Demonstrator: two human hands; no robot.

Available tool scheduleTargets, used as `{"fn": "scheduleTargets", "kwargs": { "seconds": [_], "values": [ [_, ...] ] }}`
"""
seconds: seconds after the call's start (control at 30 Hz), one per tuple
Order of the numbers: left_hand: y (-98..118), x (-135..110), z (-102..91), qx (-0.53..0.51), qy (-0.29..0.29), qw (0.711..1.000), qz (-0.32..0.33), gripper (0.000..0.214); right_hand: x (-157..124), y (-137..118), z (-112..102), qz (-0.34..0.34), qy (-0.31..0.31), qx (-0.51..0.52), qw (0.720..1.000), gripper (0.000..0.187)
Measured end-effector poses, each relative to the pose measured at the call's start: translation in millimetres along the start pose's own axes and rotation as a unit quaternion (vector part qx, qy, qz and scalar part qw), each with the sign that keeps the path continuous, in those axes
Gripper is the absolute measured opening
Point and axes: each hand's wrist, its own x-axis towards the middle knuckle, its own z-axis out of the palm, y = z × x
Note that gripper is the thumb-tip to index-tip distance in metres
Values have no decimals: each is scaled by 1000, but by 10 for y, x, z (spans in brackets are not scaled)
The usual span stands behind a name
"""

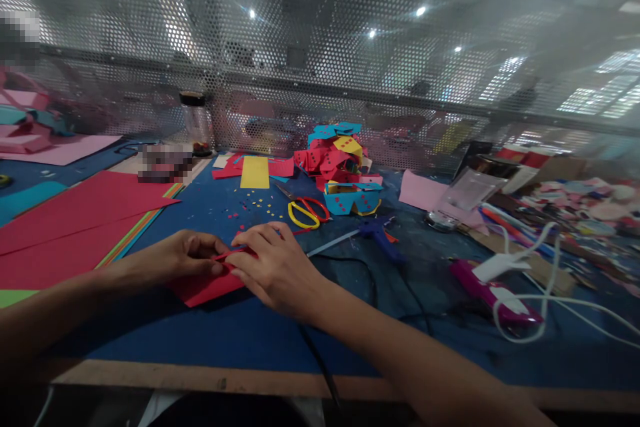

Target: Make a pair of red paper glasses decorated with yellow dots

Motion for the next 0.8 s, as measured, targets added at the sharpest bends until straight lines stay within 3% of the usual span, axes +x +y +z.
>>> {"fn": "scheduleTargets", "kwargs": {
  "seconds": [0.17,0.3,0.5,0.8],
  "values": [
    [-12,0,9,-18,1,1000,-1,36,13,-7,52,45,49,70,995,13],
    [13,-15,45,0,14,1000,1,29,14,-30,73,112,69,56,990,14],
    [-33,-2,82,27,23,999,20,26,29,-63,57,163,7,12,987,17],
    [-41,-3,77,30,4,999,43,31,44,-52,35,192,-15,35,981,12]
  ]
}}
